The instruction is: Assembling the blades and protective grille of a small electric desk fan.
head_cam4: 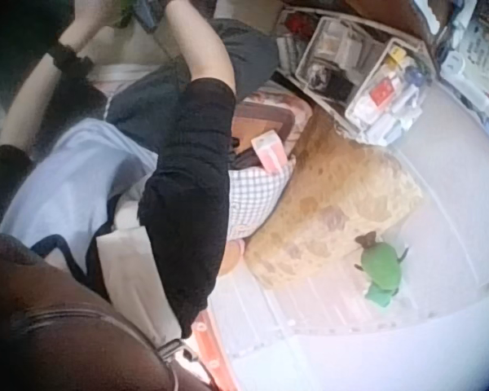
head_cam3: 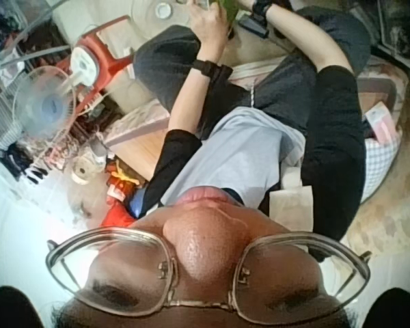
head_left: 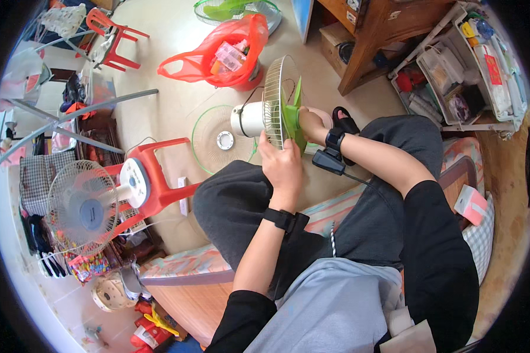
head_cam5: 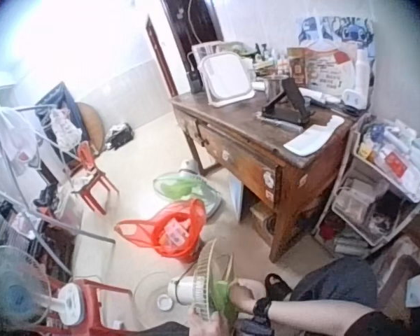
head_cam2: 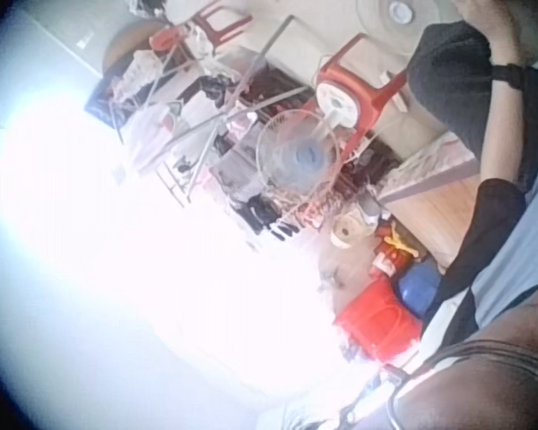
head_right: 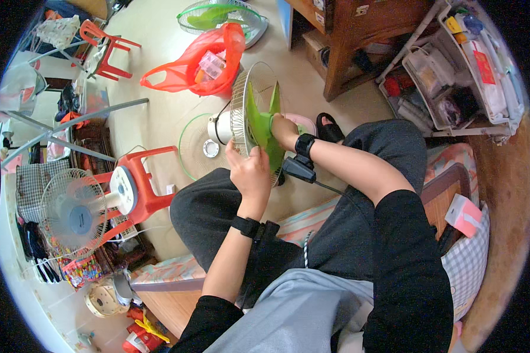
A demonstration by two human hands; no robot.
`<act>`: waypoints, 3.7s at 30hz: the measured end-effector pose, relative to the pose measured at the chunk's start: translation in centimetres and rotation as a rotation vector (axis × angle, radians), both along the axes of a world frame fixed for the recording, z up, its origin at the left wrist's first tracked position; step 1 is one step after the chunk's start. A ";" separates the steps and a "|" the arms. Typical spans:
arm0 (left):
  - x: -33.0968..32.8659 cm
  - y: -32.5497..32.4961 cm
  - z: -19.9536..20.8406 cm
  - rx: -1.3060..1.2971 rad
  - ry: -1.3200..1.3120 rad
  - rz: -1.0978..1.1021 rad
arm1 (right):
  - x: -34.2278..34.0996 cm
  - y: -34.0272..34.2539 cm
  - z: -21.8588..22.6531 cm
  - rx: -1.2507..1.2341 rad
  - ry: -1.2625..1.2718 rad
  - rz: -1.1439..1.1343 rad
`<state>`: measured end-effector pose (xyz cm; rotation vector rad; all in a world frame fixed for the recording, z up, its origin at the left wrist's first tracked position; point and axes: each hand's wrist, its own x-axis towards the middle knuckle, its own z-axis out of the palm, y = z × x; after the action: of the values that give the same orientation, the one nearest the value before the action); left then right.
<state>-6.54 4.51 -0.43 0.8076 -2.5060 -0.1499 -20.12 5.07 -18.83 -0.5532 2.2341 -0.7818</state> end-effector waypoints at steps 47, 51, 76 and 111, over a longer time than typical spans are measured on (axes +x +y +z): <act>-0.1 -0.8 0.7 -0.006 -0.019 0.047 | -3.3 4.9 12.8 -0.177 -0.465 0.081; 0.4 -1.9 0.7 -0.026 0.015 0.037 | -2.1 7.2 19.2 -0.134 0.168 0.541; 1.4 -3.5 0.9 -0.019 0.087 0.138 | -15.6 9.8 36.4 -0.981 1.490 -0.262; 3.3 -4.8 0.7 0.013 0.127 0.038 | -14.5 9.5 39.0 -0.901 1.120 -0.433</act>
<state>-3.20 -0.31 0.28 0.8242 -2.3713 -0.1984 -34.64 14.54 20.21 -1.1419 2.9340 -2.1551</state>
